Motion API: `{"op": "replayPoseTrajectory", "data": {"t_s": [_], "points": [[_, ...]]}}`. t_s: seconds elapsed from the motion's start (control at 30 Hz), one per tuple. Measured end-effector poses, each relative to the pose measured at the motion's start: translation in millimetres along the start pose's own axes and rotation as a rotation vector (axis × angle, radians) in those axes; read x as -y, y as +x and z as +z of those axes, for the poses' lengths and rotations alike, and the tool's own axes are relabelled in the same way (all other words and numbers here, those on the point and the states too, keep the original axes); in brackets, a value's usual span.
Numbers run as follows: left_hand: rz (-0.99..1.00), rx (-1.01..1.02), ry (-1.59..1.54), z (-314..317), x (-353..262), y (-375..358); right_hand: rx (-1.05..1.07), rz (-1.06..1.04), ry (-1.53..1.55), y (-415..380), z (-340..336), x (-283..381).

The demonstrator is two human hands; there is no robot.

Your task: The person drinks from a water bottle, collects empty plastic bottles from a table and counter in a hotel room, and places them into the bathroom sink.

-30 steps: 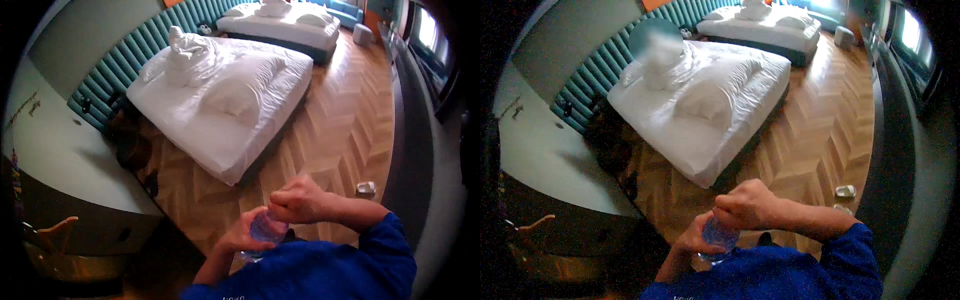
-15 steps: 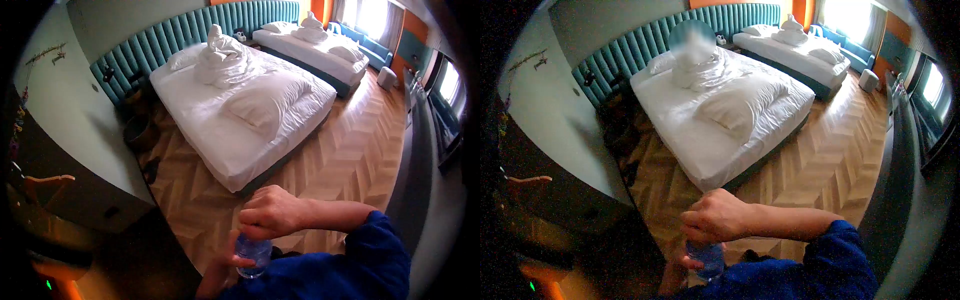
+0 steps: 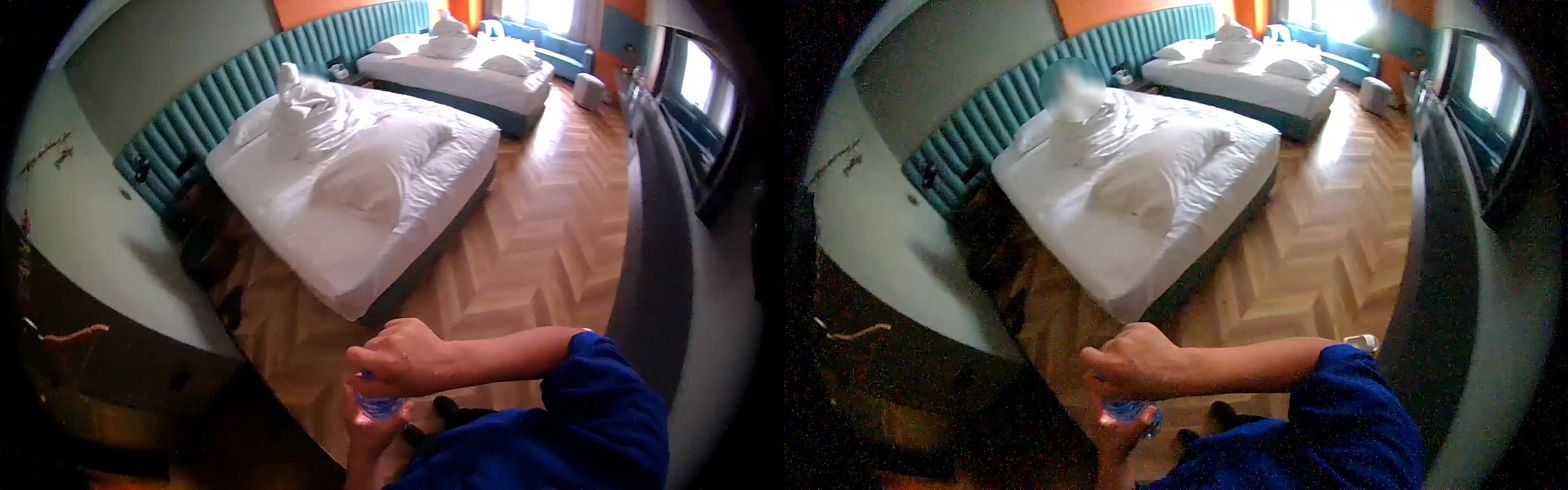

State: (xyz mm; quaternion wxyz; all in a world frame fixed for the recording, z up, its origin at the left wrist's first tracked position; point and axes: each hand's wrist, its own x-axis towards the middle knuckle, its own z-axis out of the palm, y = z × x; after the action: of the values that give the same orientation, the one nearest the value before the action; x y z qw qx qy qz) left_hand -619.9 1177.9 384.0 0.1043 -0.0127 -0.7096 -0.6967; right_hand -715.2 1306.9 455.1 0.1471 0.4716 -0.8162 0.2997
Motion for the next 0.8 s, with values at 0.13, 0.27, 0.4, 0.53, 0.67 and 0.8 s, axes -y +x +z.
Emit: {"op": "replayPoseTrajectory", "data": {"t_s": [0.13,0.27,0.4,0.53,0.67,0.8], "points": [[-0.077,0.168,-0.033,-6.1,-8.9,-20.6,-0.094,-0.09,0.089,-17.3,-19.5,19.8],[0.086,0.395,0.066,-5.9,-46.6,-31.0,-0.088,-0.169,0.237,-36.2,-40.6,40.3],[0.058,0.6,0.039,-5.0,-40.1,-44.0,-0.053,-0.2,0.273,-47.3,-63.2,58.5],[-0.076,0.753,-0.125,2.0,-53.5,-46.1,0.029,-0.32,0.278,-40.9,-79.9,74.1],[-0.225,0.898,-0.294,6.3,-63.2,-46.7,0.03,-0.524,0.298,-33.6,-100.2,92.2],[-0.356,1.022,-0.42,7.0,-69.8,-40.8,0.053,-0.528,0.247,-36.5,-124.1,101.1]]}}
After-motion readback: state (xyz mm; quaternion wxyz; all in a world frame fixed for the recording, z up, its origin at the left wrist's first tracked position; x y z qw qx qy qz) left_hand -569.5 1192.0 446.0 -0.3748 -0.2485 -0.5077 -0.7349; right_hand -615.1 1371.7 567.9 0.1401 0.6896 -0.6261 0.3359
